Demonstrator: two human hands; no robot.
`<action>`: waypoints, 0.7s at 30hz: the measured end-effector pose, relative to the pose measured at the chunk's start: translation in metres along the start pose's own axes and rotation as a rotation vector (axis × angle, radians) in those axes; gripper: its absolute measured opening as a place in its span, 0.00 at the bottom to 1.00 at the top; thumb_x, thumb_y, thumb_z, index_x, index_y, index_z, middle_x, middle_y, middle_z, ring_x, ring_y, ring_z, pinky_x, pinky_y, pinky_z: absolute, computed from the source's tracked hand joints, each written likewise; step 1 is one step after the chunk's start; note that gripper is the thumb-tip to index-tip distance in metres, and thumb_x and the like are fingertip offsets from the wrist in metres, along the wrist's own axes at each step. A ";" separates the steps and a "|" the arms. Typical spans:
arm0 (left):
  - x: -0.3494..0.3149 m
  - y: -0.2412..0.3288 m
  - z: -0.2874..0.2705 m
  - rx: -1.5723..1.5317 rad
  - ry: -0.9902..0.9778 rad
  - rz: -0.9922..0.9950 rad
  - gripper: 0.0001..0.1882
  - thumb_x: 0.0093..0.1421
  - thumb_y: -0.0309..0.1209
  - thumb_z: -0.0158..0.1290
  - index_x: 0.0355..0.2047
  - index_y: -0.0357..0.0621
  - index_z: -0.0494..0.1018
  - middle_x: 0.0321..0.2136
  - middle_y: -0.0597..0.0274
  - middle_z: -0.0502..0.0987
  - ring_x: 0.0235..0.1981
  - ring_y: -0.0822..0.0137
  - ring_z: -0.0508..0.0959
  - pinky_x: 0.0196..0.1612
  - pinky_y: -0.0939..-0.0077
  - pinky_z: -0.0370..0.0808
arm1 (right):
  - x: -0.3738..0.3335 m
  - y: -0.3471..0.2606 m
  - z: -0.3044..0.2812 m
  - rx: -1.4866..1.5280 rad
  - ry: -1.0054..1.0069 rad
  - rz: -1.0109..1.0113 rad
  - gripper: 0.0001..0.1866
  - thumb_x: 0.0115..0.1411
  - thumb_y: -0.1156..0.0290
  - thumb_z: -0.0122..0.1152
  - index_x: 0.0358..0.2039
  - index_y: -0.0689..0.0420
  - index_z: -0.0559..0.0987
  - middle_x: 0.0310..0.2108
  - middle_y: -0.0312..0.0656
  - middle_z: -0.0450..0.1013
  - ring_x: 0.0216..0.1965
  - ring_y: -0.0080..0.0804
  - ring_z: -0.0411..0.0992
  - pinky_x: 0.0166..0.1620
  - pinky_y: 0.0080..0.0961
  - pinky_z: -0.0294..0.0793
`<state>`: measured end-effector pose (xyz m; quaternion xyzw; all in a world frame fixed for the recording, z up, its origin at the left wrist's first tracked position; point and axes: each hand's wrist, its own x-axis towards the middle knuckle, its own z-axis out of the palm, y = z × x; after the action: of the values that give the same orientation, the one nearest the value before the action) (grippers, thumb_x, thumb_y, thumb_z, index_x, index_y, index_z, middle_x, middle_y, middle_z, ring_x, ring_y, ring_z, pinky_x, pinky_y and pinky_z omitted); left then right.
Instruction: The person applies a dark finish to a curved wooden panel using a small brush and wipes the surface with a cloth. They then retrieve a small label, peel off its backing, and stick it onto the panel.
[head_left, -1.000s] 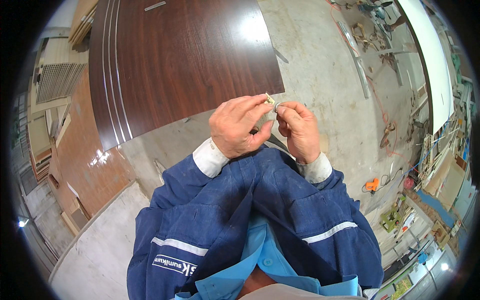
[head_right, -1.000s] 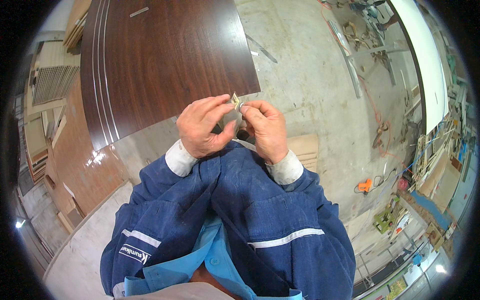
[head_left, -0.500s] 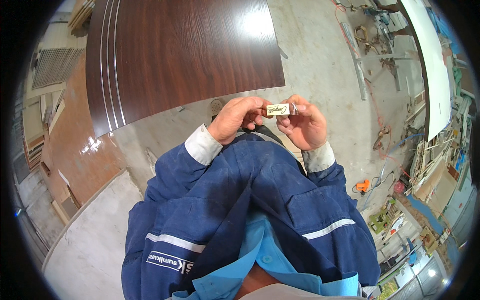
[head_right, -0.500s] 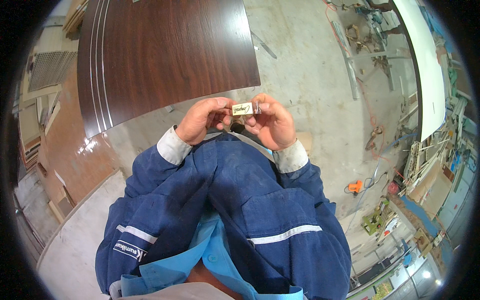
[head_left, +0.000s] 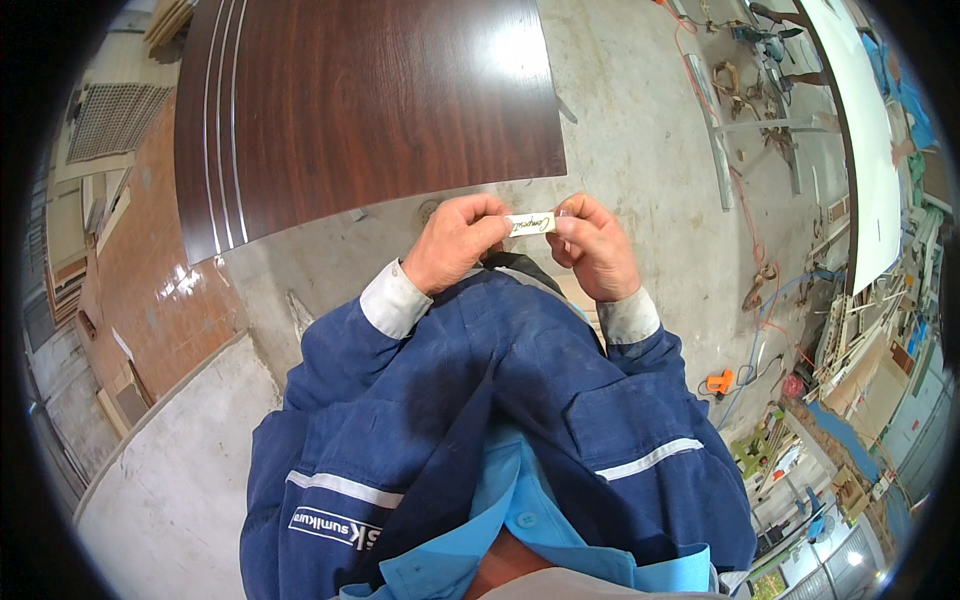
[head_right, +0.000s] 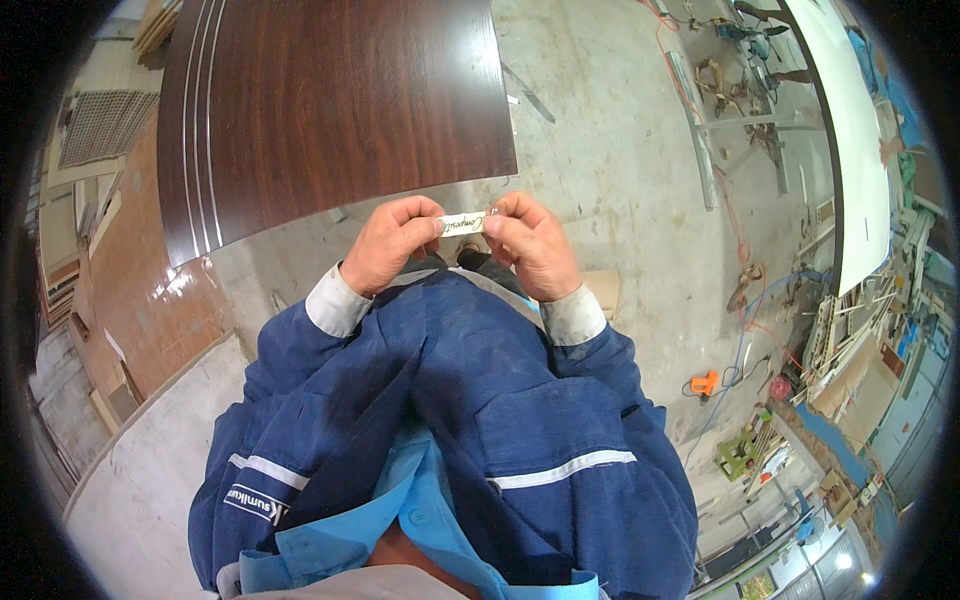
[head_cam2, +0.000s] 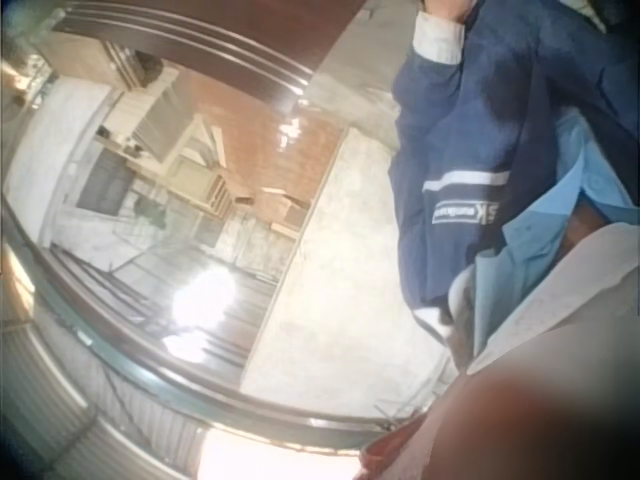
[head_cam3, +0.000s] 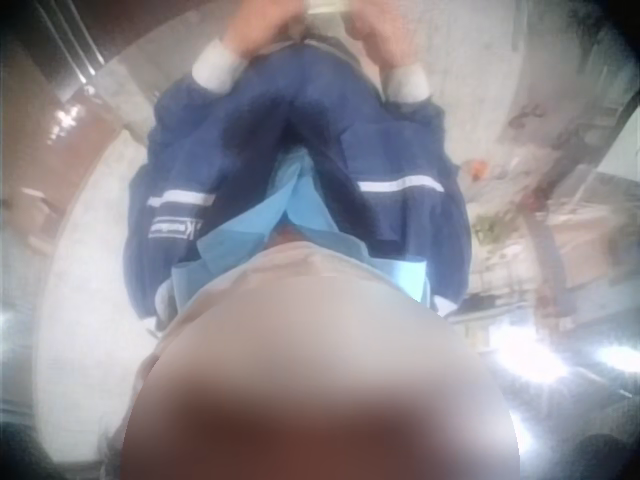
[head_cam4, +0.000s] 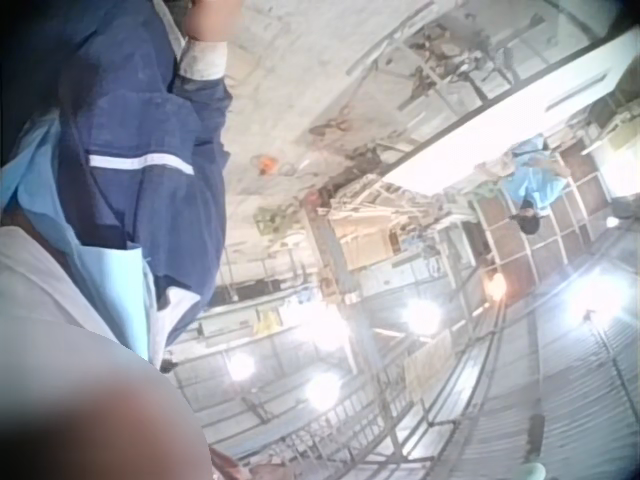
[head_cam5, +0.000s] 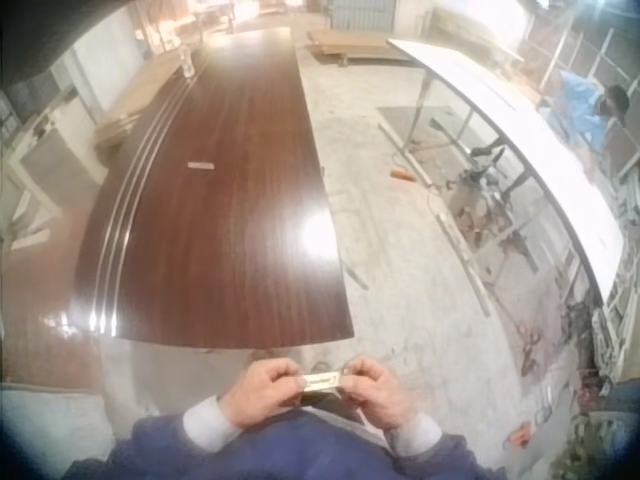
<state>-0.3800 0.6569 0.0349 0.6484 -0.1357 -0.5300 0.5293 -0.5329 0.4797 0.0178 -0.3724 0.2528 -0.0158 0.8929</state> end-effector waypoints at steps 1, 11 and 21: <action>0.001 -0.002 0.000 0.060 0.032 0.018 0.12 0.63 0.36 0.56 0.36 0.37 0.79 0.25 0.69 0.76 0.27 0.79 0.72 0.31 0.80 0.68 | 0.001 0.001 0.000 -0.091 0.049 0.004 0.07 0.64 0.69 0.64 0.37 0.56 0.75 0.26 0.31 0.71 0.25 0.16 0.64 0.27 0.19 0.63; 0.022 -0.024 -0.020 0.414 0.367 0.254 0.25 0.66 0.43 0.57 0.54 0.35 0.74 0.40 0.57 0.80 0.40 0.65 0.79 0.46 0.70 0.74 | 0.002 0.002 -0.009 -0.456 0.301 -0.133 0.04 0.63 0.75 0.66 0.36 0.59 0.78 0.31 0.28 0.74 0.32 0.13 0.68 0.36 0.14 0.68; 0.172 -0.038 0.019 1.333 0.270 0.555 0.56 0.64 0.68 0.44 0.73 0.30 0.47 0.75 0.34 0.39 0.77 0.41 0.35 0.76 0.46 0.32 | -0.026 -0.053 -0.037 -0.428 0.629 -0.312 0.04 0.63 0.79 0.64 0.38 0.60 0.78 0.36 0.32 0.75 0.31 0.15 0.66 0.33 0.17 0.66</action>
<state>-0.3413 0.5358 -0.0878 0.8342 -0.5220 -0.0969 0.1492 -0.5642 0.4225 0.0425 -0.5605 0.4513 -0.2114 0.6614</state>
